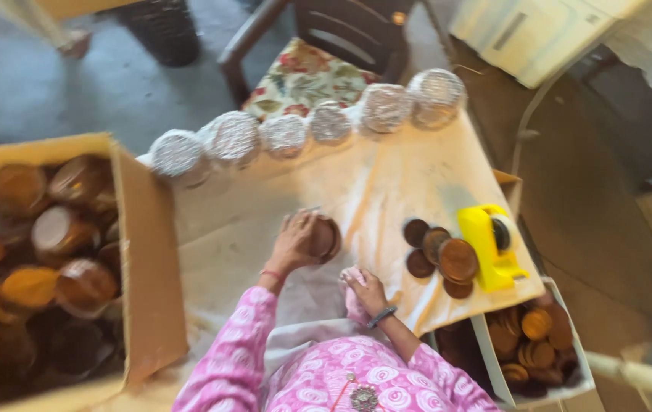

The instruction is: Wiping and cleaning brown terracotta pottery lids with a cloth and stacking them.

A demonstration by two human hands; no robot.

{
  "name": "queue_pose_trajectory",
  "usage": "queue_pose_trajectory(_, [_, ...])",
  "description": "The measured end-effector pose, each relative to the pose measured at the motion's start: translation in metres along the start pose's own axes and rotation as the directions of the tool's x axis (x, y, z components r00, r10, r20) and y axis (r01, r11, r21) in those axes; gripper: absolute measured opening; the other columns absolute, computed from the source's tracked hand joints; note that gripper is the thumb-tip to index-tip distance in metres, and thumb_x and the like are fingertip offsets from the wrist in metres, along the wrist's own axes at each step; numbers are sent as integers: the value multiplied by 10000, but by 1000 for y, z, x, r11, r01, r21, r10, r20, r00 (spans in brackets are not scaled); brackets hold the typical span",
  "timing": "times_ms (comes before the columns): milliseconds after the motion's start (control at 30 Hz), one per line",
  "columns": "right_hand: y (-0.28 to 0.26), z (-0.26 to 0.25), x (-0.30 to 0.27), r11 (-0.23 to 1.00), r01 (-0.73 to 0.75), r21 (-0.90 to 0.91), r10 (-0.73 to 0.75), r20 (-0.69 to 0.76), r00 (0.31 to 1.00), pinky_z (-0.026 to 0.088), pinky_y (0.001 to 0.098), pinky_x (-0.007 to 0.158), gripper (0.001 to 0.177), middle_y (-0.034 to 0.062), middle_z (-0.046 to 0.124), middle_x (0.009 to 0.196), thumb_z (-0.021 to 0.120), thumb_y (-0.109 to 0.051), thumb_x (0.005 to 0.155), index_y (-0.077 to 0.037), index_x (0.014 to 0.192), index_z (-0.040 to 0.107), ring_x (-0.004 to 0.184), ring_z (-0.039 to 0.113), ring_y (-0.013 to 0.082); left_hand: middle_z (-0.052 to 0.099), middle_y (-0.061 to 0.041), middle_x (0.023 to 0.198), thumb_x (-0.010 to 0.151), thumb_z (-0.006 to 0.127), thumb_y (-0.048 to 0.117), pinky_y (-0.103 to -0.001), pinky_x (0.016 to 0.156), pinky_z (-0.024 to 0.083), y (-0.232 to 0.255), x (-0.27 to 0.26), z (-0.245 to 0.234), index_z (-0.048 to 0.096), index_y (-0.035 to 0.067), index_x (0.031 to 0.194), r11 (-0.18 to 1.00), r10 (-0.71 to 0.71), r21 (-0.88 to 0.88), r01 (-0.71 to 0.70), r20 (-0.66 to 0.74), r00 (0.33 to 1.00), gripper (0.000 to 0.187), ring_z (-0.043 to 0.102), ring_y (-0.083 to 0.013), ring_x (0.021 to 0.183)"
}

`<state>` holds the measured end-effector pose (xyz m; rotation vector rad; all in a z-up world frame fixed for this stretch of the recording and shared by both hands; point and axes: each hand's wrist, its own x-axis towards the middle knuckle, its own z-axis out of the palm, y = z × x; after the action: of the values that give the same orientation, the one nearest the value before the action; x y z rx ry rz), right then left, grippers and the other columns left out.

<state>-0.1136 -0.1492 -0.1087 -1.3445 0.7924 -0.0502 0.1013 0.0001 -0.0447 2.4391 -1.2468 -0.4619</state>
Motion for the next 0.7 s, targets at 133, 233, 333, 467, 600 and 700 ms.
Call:
queue_pose_trajectory(133, [-49, -1, -12, 840, 222, -496, -299, -80, 951, 531, 355, 921, 465, 148, 704, 1170, 703, -323, 914, -41, 1283, 663, 1077, 673, 271, 419, -231, 1521, 519, 966, 391, -543, 1197, 267, 18, -13, -14, 349, 38, 1525, 987, -93, -152, 58, -229, 969, 1231, 352, -401, 1455])
queue_pose_trajectory(233, [-63, -7, -12, 568, 257, -782, -490, -70, 869, 468, 471, 970, 572, 180, 620, 1309, 733, -403, 855, -80, 1322, 662, 1210, 585, 365, 421, -269, 1499, 506, 960, 344, -528, 1179, 310, 52, -23, -16, 333, 7, 1535, 970, -60, -244, -13, -288, 956, 1251, 385, -435, 1415])
queue_pose_trajectory(333, [-26, -21, 2, 532, 366, -764, -624, -62, 779, 482, 477, 1027, 512, 188, 598, 1373, 678, -417, 963, -74, 1341, 639, 1283, 581, 347, 438, -275, 1491, 521, 965, 312, -528, 1160, 332, 84, -27, -5, 341, -2, 1523, 958, 66, -256, -125, -229, 971, 1221, 421, -448, 1377])
queue_pose_trajectory(467, [-25, -33, -10, 918, 26, 395, -21, -17, 1000, 564, 355, 753, 497, 88, 682, 1127, 578, -376, 1013, -18, 1356, 615, 949, 682, 190, 440, -274, 1474, 553, 948, 300, -499, 1135, 383, 120, -23, 11, 326, -4, 1543, 942, 109, -308, -131, -87, 990, 1209, 434, -448, 1359])
queue_pose_trajectory(600, [-36, -60, -42, 949, 139, 283, -102, -140, 985, 572, 262, 663, 463, 13, 699, 1098, 584, -348, 991, -46, 1341, 606, 872, 682, 89, 425, -275, 1476, 542, 961, 295, -510, 1147, 359, 146, -17, 24, 335, -30, 1497, 965, 186, -178, -193, -59, 981, 1188, 395, -463, 1373])
queue_pose_trajectory(700, [-11, -87, -46, 938, 292, 184, -257, -192, 947, 553, 215, 694, 418, 18, 701, 1040, 612, -305, 1018, -63, 1359, 608, 867, 661, 68, 425, -218, 1522, 582, 924, 327, -475, 1143, 393, 167, -15, 14, 304, 37, 1568, 957, 146, -264, -117, 92, 985, 1200, 427, -412, 1362])
